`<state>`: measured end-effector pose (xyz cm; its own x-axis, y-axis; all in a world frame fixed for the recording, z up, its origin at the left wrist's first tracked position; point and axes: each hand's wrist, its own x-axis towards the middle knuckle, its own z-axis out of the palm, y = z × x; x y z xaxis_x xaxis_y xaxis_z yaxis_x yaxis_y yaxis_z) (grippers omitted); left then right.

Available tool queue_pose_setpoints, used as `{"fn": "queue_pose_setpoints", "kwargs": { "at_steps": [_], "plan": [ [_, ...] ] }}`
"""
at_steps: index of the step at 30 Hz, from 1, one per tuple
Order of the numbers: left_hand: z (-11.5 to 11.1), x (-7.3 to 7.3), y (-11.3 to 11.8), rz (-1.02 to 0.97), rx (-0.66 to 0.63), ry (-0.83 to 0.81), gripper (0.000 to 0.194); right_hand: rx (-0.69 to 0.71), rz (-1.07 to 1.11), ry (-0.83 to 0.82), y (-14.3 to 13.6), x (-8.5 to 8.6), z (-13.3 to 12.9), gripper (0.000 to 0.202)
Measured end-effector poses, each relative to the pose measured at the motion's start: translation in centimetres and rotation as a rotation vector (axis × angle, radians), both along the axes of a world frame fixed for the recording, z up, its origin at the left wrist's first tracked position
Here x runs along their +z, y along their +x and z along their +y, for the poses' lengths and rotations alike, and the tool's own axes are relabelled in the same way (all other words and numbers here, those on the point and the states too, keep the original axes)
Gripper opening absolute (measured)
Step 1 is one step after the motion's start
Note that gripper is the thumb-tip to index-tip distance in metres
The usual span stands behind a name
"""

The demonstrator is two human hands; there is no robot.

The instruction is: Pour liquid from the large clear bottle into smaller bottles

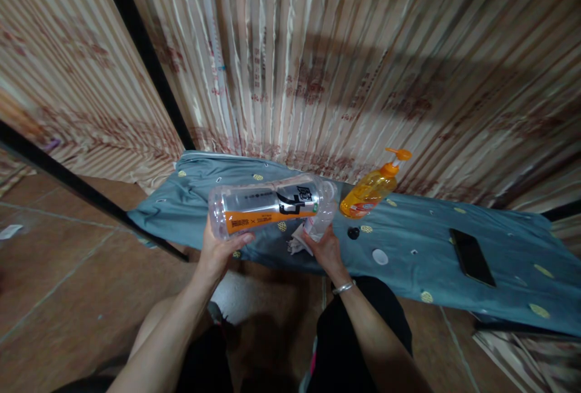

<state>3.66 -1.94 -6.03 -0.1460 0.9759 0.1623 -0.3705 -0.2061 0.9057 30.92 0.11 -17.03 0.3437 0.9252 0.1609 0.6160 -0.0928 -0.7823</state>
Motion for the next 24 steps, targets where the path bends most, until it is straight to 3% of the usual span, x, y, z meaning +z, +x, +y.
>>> {"fn": "queue_pose_setpoints", "kwargs": {
  "at_steps": [4, 12, 18, 24],
  "plan": [
    [0.0, 0.3, 0.0, -0.005, 0.008, -0.060, 0.075, 0.017, 0.032, -0.003, -0.1, 0.3, -0.1, 0.065],
    [0.3, -0.5, 0.6, -0.055, 0.071, -0.037, 0.072, -0.013, 0.021, 0.002, -0.2, 0.2, 0.0, 0.071],
    [0.0, 0.5, 0.3, -0.025, 0.000, -0.056, 0.074, -0.004, 0.029, 0.027, -0.1, 0.1, 0.0, 0.071],
    [0.0, 1.0, 0.7, -0.048, 0.010, -0.077, 0.075, -0.010, -0.001, 0.011, 0.0, 0.1, 0.1, 0.063]
  ]
}}
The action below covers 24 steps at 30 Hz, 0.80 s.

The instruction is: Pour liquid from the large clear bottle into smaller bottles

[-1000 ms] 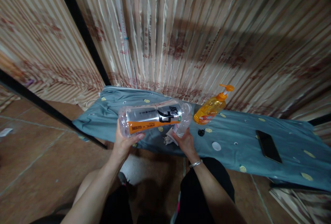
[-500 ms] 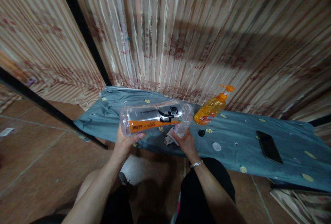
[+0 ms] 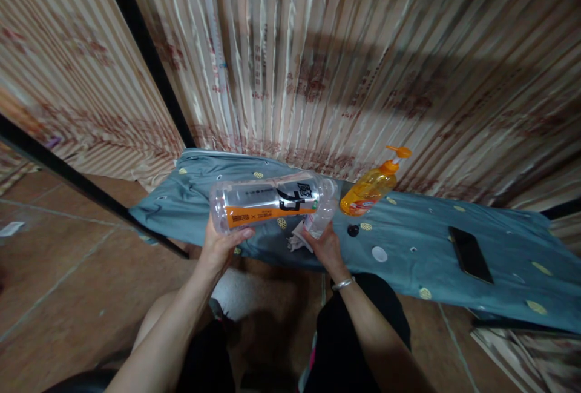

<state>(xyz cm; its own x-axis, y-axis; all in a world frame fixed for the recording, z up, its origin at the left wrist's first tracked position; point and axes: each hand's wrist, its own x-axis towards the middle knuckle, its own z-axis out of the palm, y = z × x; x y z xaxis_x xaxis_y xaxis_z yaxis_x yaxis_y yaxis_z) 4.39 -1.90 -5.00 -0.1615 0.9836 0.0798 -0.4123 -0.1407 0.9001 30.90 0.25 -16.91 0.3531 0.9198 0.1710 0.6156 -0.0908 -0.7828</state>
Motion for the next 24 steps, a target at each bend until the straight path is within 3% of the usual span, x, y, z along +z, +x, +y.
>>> {"fn": "queue_pose_setpoints", "kwargs": {
  "at_steps": [11, 24],
  "plan": [
    [-0.22, 0.72, 0.38, -0.004, 0.010, -0.004, 0.077, 0.006, -0.021, -0.004, 0.03, -0.15, -0.01, 0.070],
    [0.05, 0.39, 0.08, -0.011, 0.020, -0.002, 0.072, 0.014, -0.037, -0.001, 0.15, -0.25, -0.07, 0.073]
  ]
}}
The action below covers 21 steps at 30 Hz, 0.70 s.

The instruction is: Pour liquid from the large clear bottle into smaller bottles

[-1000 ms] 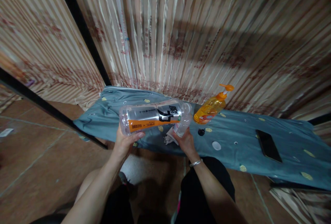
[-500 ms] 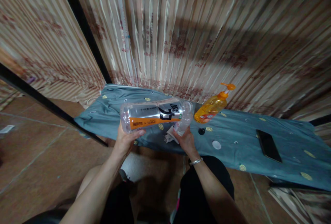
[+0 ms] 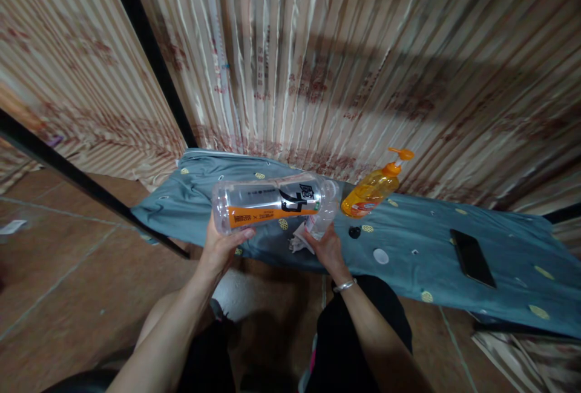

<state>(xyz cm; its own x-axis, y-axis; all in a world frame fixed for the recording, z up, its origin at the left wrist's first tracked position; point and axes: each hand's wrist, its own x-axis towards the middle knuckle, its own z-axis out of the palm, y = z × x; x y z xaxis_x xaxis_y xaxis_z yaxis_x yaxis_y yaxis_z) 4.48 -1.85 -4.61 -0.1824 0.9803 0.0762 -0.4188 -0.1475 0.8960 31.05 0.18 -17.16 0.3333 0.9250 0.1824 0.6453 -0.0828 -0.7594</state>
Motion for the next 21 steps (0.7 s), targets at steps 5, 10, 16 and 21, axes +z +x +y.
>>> {"fn": "queue_pose_setpoints", "kwargs": {
  "at_steps": [5, 10, 16, 21],
  "plan": [
    [0.15, -0.38, 0.04, -0.013, 0.012, 0.005, 0.075, -0.006, 0.010, 0.006, -0.11, 0.02, 0.01, 0.074],
    [0.36, -0.83, 0.06, -0.029, 0.030, 0.028, 0.077, -0.006, 0.000, 0.010, -0.13, -0.02, 0.02, 0.070],
    [0.30, -0.50, 0.04, -0.026, 0.021, 0.007, 0.074, -0.005, 0.009, -0.007, -0.08, -0.26, 0.09, 0.078],
    [0.18, -0.10, 0.15, -0.032, 0.026, 0.016, 0.069, 0.003, 0.019, -0.016, 0.10, -0.18, 0.05, 0.077]
  ]
}}
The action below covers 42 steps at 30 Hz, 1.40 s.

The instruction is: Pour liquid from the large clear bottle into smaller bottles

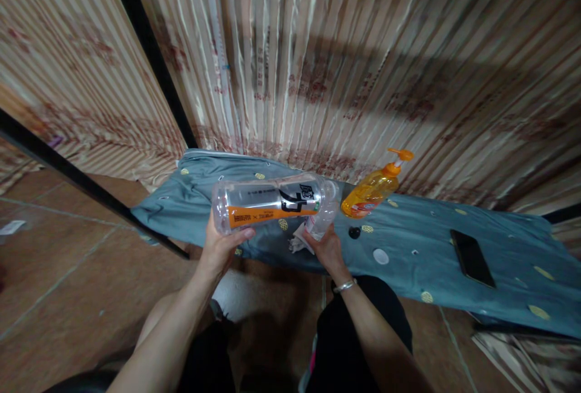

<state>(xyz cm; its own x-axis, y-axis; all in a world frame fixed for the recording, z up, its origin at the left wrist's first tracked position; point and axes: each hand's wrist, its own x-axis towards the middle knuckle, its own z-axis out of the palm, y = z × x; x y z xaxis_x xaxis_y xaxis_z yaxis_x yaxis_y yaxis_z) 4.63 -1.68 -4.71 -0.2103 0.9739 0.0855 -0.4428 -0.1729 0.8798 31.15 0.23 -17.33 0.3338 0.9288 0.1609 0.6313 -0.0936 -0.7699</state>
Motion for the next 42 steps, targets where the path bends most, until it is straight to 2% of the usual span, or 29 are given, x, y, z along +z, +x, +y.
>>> {"fn": "queue_pose_setpoints", "kwargs": {
  "at_steps": [4, 11, 21, 32, 37, 42],
  "plan": [
    [-0.1, 0.2, 0.1, -0.009, 0.001, -0.001, 0.069, 0.007, 0.005, 0.001, 0.0, 0.2, 0.0, 0.073],
    [-0.1, 0.3, 0.4, -0.036, 0.017, -0.009, 0.069, -0.015, -0.018, 0.014, -0.2, -0.2, 0.1, 0.077],
    [-0.2, 0.7, 0.7, -0.067, -0.040, -0.008, 0.056, -0.020, -0.022, 0.034, 0.0, -0.6, 0.1, 0.087],
    [-0.5, 1.8, 1.2, -0.090, -0.069, -0.015, 0.050, -0.008, -0.038, 0.056, 0.1, -0.7, 0.3, 0.074],
    [-0.6, 1.8, 1.3, -0.093, -0.060, -0.032, 0.047, -0.008, -0.018, 0.028, -0.1, -0.3, 0.2, 0.067],
    [-0.6, 1.6, 1.1, -0.055, -0.070, -0.046, 0.059, -0.019, -0.026, -0.013, -0.3, 0.3, 0.0, 0.067]
  ]
}}
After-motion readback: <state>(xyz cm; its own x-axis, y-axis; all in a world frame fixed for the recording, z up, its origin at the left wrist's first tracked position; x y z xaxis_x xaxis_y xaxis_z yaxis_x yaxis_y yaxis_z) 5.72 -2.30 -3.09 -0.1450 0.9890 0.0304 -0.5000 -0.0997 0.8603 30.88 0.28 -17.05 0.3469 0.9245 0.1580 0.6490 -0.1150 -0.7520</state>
